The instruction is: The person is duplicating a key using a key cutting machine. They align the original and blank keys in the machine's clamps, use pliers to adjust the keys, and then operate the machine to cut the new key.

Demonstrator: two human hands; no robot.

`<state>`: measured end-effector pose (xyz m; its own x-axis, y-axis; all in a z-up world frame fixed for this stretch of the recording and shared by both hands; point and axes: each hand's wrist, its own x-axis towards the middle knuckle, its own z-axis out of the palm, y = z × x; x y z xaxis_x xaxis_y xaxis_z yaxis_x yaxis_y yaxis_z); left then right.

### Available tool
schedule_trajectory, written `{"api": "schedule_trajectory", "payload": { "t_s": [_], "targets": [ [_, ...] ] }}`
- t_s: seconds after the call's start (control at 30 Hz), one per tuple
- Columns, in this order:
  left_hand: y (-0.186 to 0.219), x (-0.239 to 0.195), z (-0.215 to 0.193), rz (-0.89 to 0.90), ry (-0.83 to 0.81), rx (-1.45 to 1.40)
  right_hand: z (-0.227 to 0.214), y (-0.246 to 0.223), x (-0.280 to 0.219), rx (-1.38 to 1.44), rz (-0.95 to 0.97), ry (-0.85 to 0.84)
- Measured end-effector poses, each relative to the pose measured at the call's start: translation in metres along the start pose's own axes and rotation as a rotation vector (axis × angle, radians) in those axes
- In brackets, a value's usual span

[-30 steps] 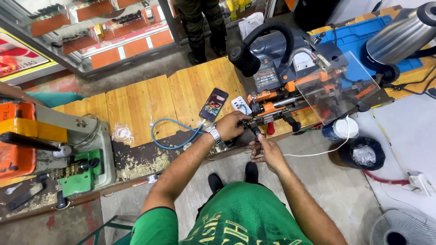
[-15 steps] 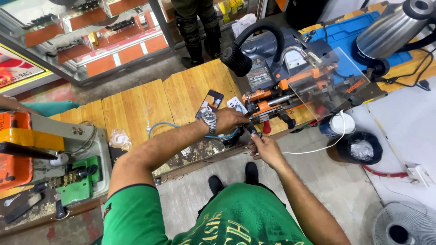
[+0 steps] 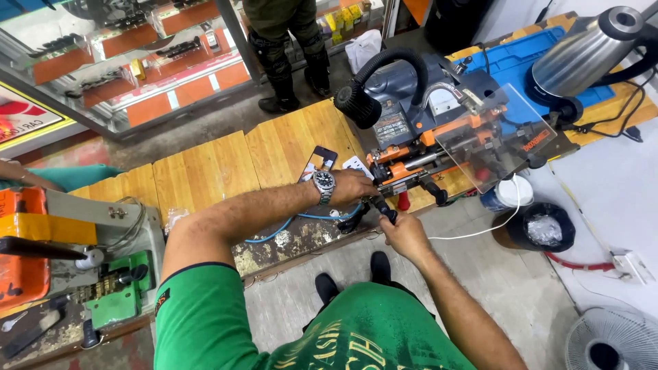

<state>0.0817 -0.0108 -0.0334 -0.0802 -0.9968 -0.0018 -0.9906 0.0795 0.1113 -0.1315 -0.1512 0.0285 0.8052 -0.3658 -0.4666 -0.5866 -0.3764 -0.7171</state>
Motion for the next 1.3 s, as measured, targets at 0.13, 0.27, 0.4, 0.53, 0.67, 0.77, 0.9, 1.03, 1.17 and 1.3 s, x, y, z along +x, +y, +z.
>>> {"api": "schedule_trajectory", "payload": {
  "t_s": [0.13,0.27,0.4,0.53,0.67,0.77,0.9,1.03,1.17,1.3],
  "targets": [
    [0.000,0.001,-0.004,0.008,-0.006,-0.048,-0.006,-0.010,-0.007,-0.138,-0.099,0.049],
    [0.000,0.003,-0.001,0.013,0.013,-0.067,-0.022,-0.032,-0.021,-0.193,-0.116,0.008],
    [0.006,0.002,-0.016,0.004,-0.014,-0.085,-0.028,-0.034,-0.022,-0.178,-0.100,-0.059],
    [0.013,0.002,-0.026,-0.018,-0.013,-0.122,-0.019,-0.001,0.005,0.096,-0.010,-0.166],
    [0.017,0.000,-0.031,-0.013,-0.001,-0.122,-0.004,0.010,0.002,0.625,0.166,-0.275],
    [0.022,-0.002,-0.041,-0.029,0.005,-0.160,0.000,0.019,0.006,0.778,0.185,-0.367],
    [0.044,-0.013,-0.071,-0.328,0.010,-0.550,-0.004,0.020,0.009,0.691,0.166,-0.372],
    [0.055,-0.016,-0.022,-0.754,0.208,-0.576,-0.007,0.022,0.008,0.607,0.121,-0.328],
    [0.067,-0.013,0.006,-0.915,0.258,-0.585,-0.013,0.011,0.009,0.552,0.088,-0.310],
    [0.081,-0.012,0.000,-0.929,0.288,-0.570,-0.017,0.001,0.008,0.447,0.079,-0.309]
  ]
}}
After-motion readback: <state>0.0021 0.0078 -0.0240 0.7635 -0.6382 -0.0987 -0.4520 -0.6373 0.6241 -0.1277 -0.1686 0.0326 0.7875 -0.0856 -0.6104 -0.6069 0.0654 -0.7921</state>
